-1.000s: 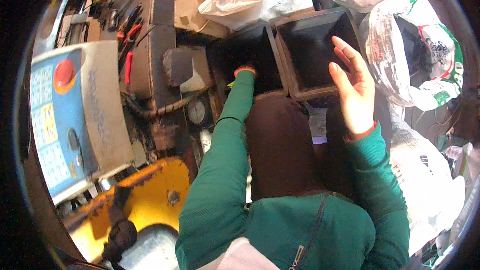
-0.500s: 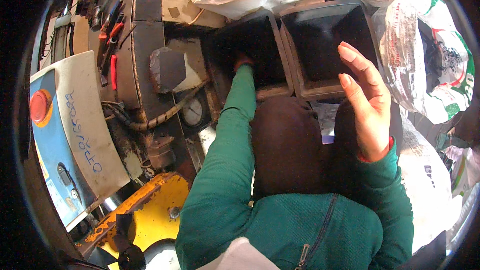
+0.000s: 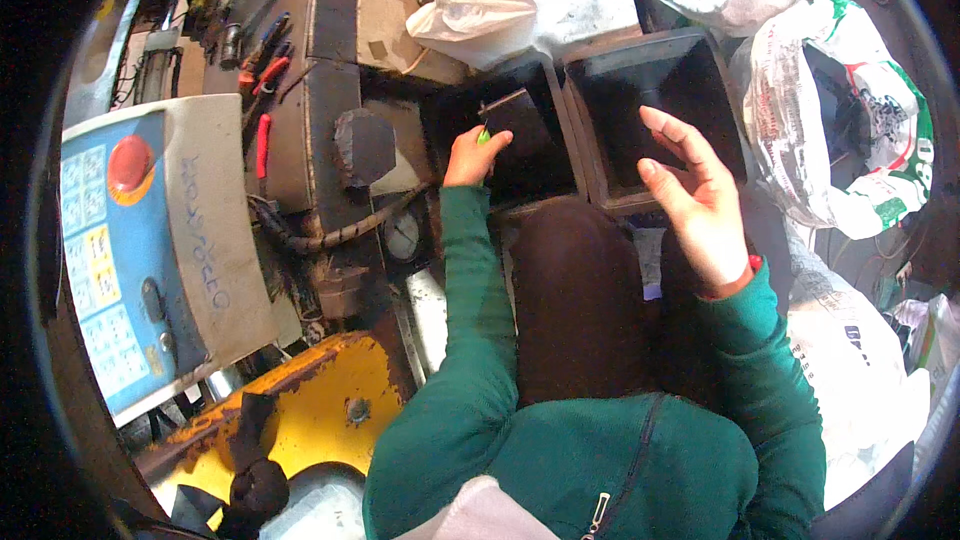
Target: The person repeatedly picks up black plastic parts from a bin, wipes them with a green tool, and places them into a white sack. The person continues this cycle throughout the clip.
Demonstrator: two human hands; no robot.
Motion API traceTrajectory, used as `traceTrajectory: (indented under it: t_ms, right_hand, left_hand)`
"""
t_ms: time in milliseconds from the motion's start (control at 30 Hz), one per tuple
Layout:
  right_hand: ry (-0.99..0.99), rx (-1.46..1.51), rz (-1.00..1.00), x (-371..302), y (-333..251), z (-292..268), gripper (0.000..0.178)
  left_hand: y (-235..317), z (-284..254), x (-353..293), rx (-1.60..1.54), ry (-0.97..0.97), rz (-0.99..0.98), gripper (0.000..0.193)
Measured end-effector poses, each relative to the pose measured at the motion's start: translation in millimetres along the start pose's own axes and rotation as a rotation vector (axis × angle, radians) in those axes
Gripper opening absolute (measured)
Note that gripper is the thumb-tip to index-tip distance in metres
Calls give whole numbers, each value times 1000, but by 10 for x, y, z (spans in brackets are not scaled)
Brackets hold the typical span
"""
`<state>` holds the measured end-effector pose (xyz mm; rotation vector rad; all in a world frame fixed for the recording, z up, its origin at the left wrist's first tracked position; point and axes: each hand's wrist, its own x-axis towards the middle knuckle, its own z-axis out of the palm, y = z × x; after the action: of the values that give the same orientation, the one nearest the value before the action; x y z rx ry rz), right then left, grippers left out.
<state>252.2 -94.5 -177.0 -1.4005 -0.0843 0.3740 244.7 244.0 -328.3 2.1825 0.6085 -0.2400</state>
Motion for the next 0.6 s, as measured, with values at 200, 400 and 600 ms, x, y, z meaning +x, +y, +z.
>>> traceTrajectory:
  t_ms: [200,400,600]
  right_hand:
    - [-171,16,62,-107,3,171,65]
    - [151,408,168,-139,-113,-37,23]
    - [216,485,122,-93,-101,-49,34]
  left_hand:
    - [1493,-332,-1161,-445,-351,309,26]
    - [1019,-342,-340,-514,-81,58,27]
    - [-906,980,1129,58,-221,-349,28]
